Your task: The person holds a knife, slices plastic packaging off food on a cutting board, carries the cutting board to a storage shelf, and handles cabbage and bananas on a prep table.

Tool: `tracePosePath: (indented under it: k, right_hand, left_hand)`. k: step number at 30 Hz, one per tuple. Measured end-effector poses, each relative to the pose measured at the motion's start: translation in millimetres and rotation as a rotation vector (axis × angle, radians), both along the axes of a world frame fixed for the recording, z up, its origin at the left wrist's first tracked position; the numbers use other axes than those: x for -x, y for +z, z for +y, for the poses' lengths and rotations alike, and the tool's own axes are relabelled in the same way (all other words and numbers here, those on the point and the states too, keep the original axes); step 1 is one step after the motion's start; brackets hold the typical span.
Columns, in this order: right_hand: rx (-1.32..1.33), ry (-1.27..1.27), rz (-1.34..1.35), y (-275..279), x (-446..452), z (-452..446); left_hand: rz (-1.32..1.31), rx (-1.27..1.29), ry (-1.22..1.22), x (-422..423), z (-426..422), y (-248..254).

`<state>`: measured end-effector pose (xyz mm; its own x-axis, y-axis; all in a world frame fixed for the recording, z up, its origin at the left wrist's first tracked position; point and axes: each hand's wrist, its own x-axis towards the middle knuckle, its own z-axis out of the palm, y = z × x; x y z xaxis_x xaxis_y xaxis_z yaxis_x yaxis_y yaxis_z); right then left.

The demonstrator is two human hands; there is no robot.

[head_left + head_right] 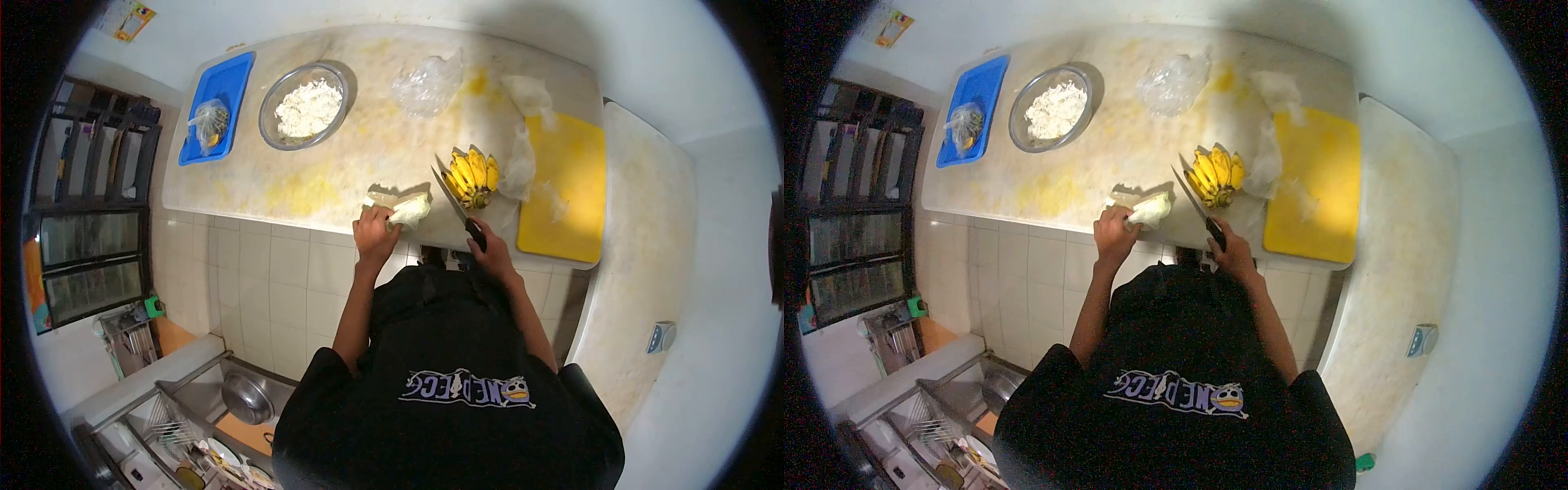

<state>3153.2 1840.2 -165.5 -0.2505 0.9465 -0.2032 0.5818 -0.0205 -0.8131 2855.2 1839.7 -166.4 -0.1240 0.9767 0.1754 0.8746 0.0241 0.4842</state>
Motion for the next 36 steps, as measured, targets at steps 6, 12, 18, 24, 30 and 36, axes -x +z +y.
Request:
tracePosePath:
  k: [6,12,18,24,30,36]
  right_hand:
    - [-0.04,-0.031,-0.02,-0.8,-5.9,-4.3]
    - [-0.102,-0.135,0.049,22.9,-13.7,-4.6]
    - [-0.211,-0.529,0.419,26.5,-23.4,-2.9]
    - [0.174,-0.935,0.638,-17.4,-50.6,-29.7]
    - [-0.229,-1.202,0.658,-5.4,-75.9,-59.5]
    - [0.11,-1.359,0.764,-2.4,-118.0,-56.1]
  left_hand:
    - [-0.07,0.086,-0.006,3.7,14.4,0.2]
    - [-0.069,0.143,0.005,0.3,48.8,11.7]
    - [0.183,-0.084,-0.042,-30.6,57.0,18.6]
    - [0.217,-0.072,-0.312,-66.5,47.7,-3.2]
    - [0.214,0.038,-0.407,-92.7,49.4,-1.4]
    - [-0.009,-0.14,-0.492,-143.8,75.1,16.1]
